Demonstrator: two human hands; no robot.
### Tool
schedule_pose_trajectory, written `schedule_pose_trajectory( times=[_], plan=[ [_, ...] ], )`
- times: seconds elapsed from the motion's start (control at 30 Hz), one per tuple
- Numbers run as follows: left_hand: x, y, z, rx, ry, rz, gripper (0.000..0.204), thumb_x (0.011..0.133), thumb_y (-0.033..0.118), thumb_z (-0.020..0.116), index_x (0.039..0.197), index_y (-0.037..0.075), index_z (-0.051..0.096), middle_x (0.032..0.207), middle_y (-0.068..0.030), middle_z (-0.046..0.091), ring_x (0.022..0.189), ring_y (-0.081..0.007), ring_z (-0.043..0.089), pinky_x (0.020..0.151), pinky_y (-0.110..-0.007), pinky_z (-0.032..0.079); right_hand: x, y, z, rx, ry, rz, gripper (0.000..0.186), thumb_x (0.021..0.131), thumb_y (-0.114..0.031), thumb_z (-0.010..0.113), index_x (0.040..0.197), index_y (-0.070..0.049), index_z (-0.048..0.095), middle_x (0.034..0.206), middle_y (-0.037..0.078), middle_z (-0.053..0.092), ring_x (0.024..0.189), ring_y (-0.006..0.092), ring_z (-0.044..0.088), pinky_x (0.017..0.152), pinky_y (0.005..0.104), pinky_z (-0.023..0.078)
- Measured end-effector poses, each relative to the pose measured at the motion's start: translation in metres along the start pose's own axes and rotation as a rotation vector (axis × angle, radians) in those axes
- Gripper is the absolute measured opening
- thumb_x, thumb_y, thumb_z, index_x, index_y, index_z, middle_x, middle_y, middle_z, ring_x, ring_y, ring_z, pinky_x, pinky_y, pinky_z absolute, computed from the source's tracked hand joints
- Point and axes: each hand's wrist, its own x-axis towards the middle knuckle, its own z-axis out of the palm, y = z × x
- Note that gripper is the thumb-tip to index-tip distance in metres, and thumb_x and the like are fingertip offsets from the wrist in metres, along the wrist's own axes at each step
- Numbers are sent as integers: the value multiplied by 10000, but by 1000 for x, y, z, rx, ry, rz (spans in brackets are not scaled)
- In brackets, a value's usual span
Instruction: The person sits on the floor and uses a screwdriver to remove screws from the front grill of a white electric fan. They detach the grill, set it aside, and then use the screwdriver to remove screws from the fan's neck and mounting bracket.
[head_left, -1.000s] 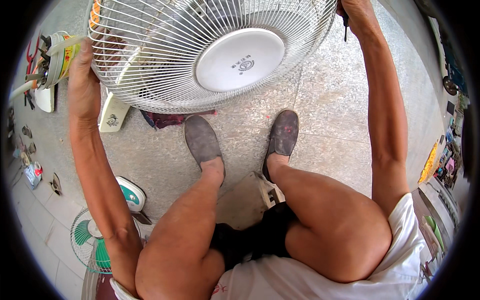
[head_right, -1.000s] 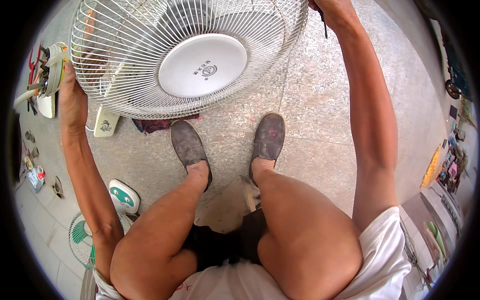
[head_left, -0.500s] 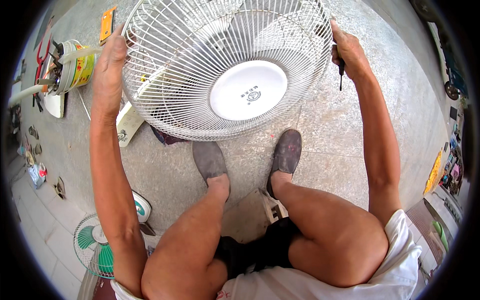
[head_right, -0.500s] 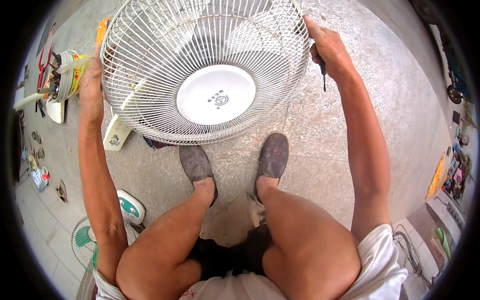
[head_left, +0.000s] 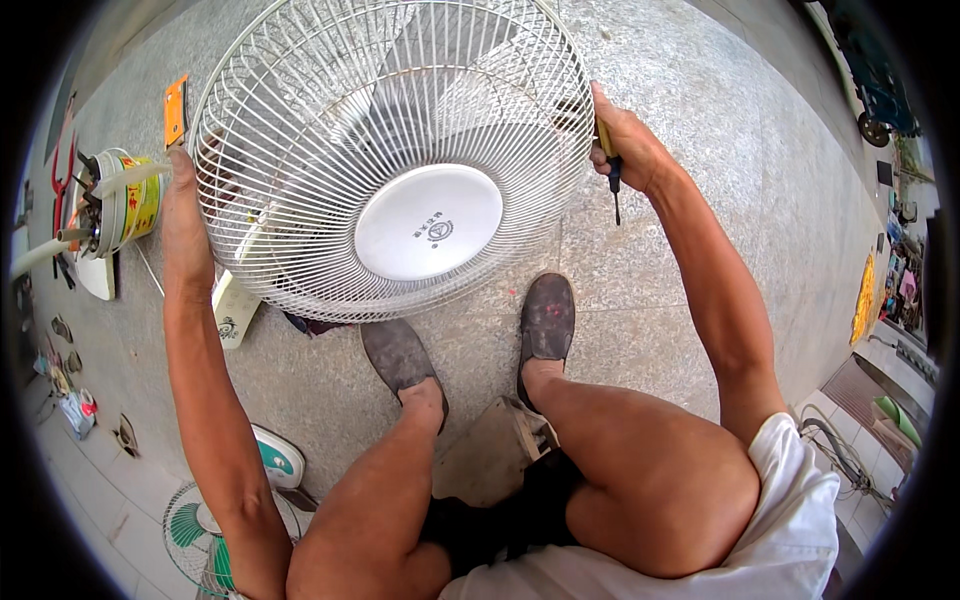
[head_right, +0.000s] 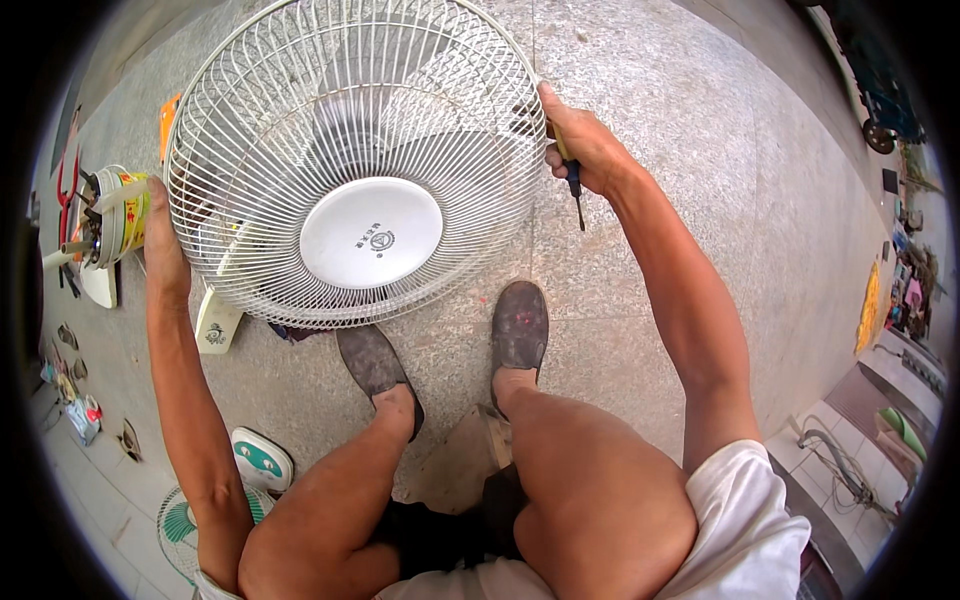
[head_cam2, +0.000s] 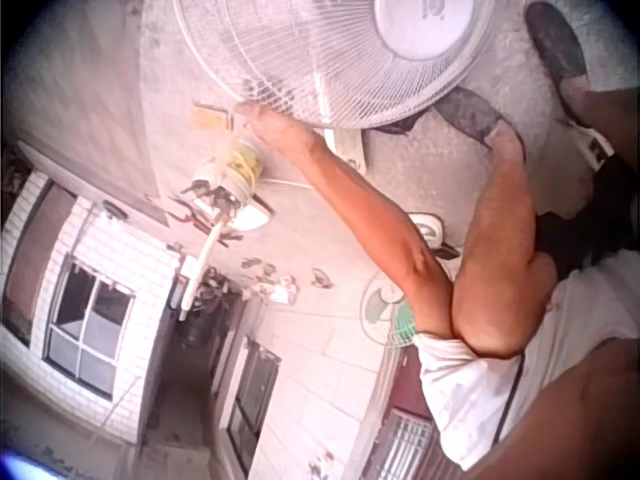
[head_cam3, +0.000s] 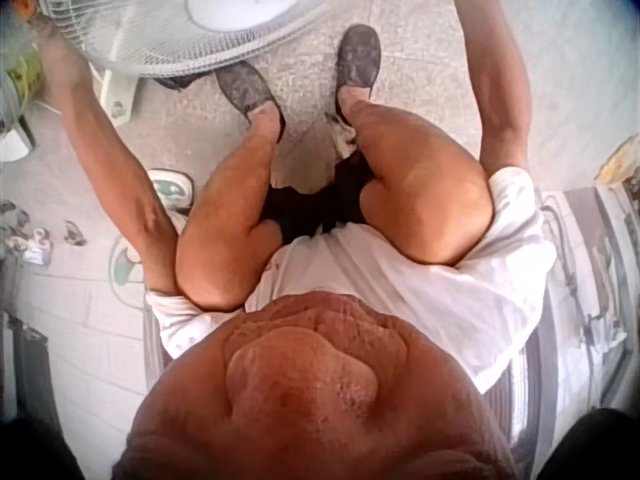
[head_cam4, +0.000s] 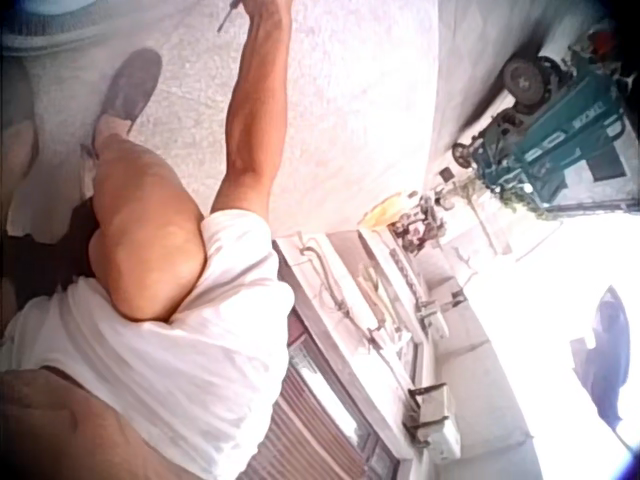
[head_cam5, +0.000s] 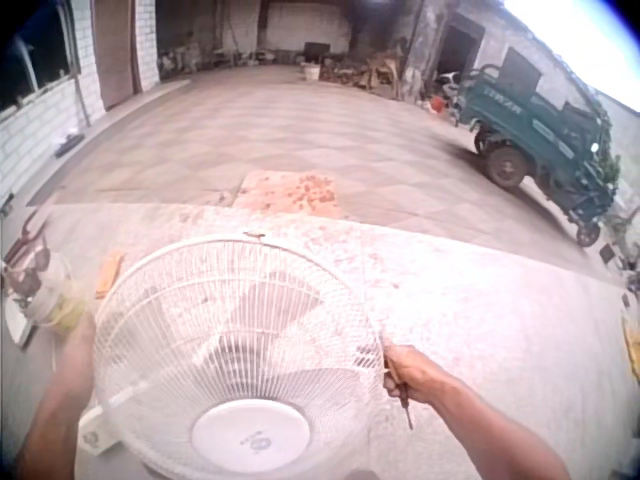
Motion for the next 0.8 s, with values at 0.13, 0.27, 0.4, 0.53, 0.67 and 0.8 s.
schedule_pose_trajectory(
  times=[0.13, 0.27, 0.4, 0.53, 0.67, 0.8],
  plan=[
    [4, -2, -2, -128, 20, -67, 621, 1001, 513, 378, 1266, -27, 533, 1163, -122, 618, 1039, -188, 604, 906, -309, 483, 2, -4, 1, -56, 32, -21, 594, 951, -603, 433, 790, -55, 596, 595, -12, 435, 492, 79, 386, 415, 253, 321],
    [4, -21, -14, -152, 70, -43, 627, 1013, 493, 352, 1263, -52, 535, 1162, -140, 625, 1032, -194, 610, 897, -318, 488, -4, -12, 10, -139, 92, -32, 590, 938, -592, 472, 702, -59, 561, 539, 0, 405, 469, 111, 357, 423, 295, 271],
    [6, -22, -20, -44, 40, -43, 703, 1002, 545, 332, 1248, -78, 544, 1151, -168, 633, 1010, -206, 624, 879, -316, 499, -6, -9, 7, -147, 142, -69, 581, 928, -593, 490, 669, -75, 543, 500, -1, 401, 422, 114, 350, 420, 293, 286],
    [5, -18, -17, -28, 55, -24, 706, 1004, 547, 324, 1224, -78, 567, 1124, -167, 645, 983, -191, 631, 861, -304, 506, -7, -7, 9, -113, 131, -72, 574, 938, -579, 484, 677, -72, 547, 503, 4, 415, 421, 110, 375, 409, 283, 313],
    [7, -15, -14, -38, 24, -53, 745, 1007, 566, 261, 1256, -76, 545, 1139, -160, 640, 1007, -199, 628, 888, -315, 500, -3, -6, 8, -46, 152, -53, 559, 936, -568, 504, 705, -63, 563, 533, 4, 438, 426, 104, 384, 402, 276, 324],
    [2, -3, -9, -250, 57, -185, 723, 1009, 555, 259, 1295, -61, 506, 1243, -187, 584, 1119, -224, 588, 956, -323, 474, -4, -9, 12, -13, 175, -36, 551, 940, -560, 505, 695, -70, 566, 537, -3, 440, 442, 105, 394, 407, 277, 323]
  ],
)
